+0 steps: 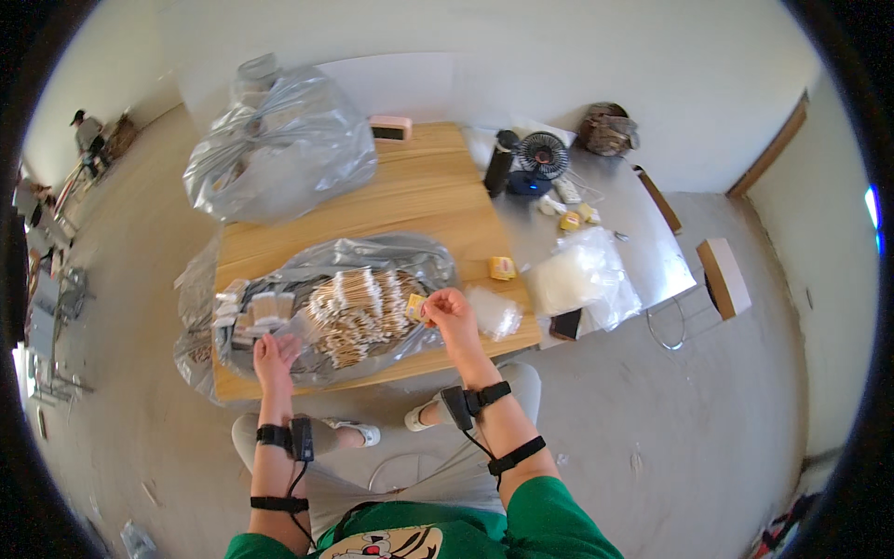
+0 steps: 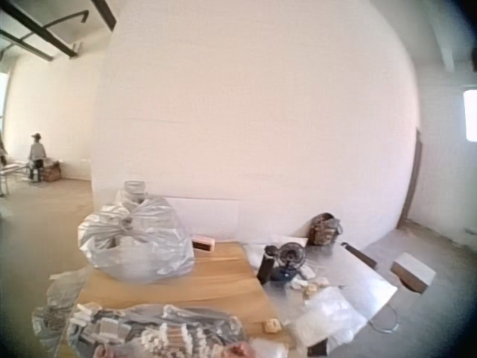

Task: Sorting small white and pink packets from a large plastic bag into smaller groups on a table.

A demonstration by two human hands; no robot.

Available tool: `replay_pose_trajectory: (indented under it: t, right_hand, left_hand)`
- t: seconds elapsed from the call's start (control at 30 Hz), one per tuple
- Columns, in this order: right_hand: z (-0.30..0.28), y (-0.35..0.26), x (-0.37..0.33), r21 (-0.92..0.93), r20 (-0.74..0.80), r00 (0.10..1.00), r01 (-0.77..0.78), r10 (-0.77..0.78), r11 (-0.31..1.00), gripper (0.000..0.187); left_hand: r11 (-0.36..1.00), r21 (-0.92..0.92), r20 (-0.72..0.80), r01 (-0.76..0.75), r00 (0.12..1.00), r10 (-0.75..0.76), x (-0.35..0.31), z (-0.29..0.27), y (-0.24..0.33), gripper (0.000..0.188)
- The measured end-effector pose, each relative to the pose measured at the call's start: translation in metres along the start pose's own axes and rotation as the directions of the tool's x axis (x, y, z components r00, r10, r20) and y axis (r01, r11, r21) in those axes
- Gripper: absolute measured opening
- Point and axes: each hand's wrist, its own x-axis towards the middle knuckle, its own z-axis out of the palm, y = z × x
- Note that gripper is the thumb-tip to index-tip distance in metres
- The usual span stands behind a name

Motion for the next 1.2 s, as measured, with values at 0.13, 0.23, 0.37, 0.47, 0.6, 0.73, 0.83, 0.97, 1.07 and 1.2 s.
replay_pose_trajectory:
  t: [0.13, 0.23, 0.37, 0.47, 0.6, 0.73, 0.83, 0.97, 1.07, 1.2]
  right_hand:
    - [-0.072, -0.003, 0.033, -0.264, -0.326, 0.94, 0.01, -0.099, 0.964, 0.013]
    - [-0.153, 0.007, 0.074, -0.556, -0.408, 0.87, 0.004, -0.277, 0.831, 0.015]
    - [-0.155, -0.004, 0.103, -0.775, -0.353, 0.881, -0.085, -0.316, 0.627, 0.017]
    - [-0.165, -0.002, 0.115, -0.828, -0.323, 0.9, -0.12, -0.292, 0.547, 0.016]
    - [-0.158, 0.003, 0.113, -0.936, -0.225, 0.918, -0.11, -0.328, 0.335, 0.019]
    - [-0.139, -0.011, 0.095, -0.961, -0.221, 0.857, -0.109, -0.465, 0.255, 0.023]
    - [-0.121, -0.022, 0.068, -0.855, -0.159, 0.917, 0.058, -0.366, 0.516, 0.026]
    - [-0.099, -0.01, 0.021, -0.4, 0.034, 0.968, 0.24, -0.247, 0.885, 0.027]
    - [-0.089, -0.032, -0.003, -0.34, 0.13, 0.992, 0.041, 0.003, 0.94, 0.024]
    - [-0.133, -0.015, 0.004, -0.499, -0.243, 0.962, -0.012, -0.127, 0.867, 0.023]
  left_hand:
    - [1.0, -0.005, -0.013, -0.002, 1.0, 0.002, -0.002, 0.001, 0.008, 0.026]
    - [0.999, -0.024, 0.002, 0.026, 1.0, -0.026, 0.002, 0.018, -0.002, 0.025]
    - [0.998, 0.051, 0.05, -0.03, 0.998, 0.027, -0.002, 0.025, -0.001, 0.025]
    - [0.996, 0.083, 0.132, -0.012, 0.991, 0.001, -0.016, 0.058, -0.001, 0.024]
    - [0.987, 0.157, 0.25, 0.02, 0.966, -0.059, -0.034, 0.101, 0.0, 0.023]
    - [0.965, 0.256, 0.323, 0.061, 0.935, -0.145, -0.046, 0.143, -0.009, 0.021]
    - [0.961, 0.257, 0.418, 0.1, 0.885, -0.204, -0.057, 0.185, -0.021, 0.021]
    - [0.952, 0.285, 0.572, 0.111, 0.777, -0.262, -0.063, 0.23, -0.047, 0.018]
    - [0.906, 0.401, 0.622, -0.139, 0.767, -0.158, -0.054, 0.232, -0.065, 0.017]
    - [0.961, 0.244, 0.574, -0.127, 0.818, -0.038, -0.06, 0.228, -0.071, 0.015]
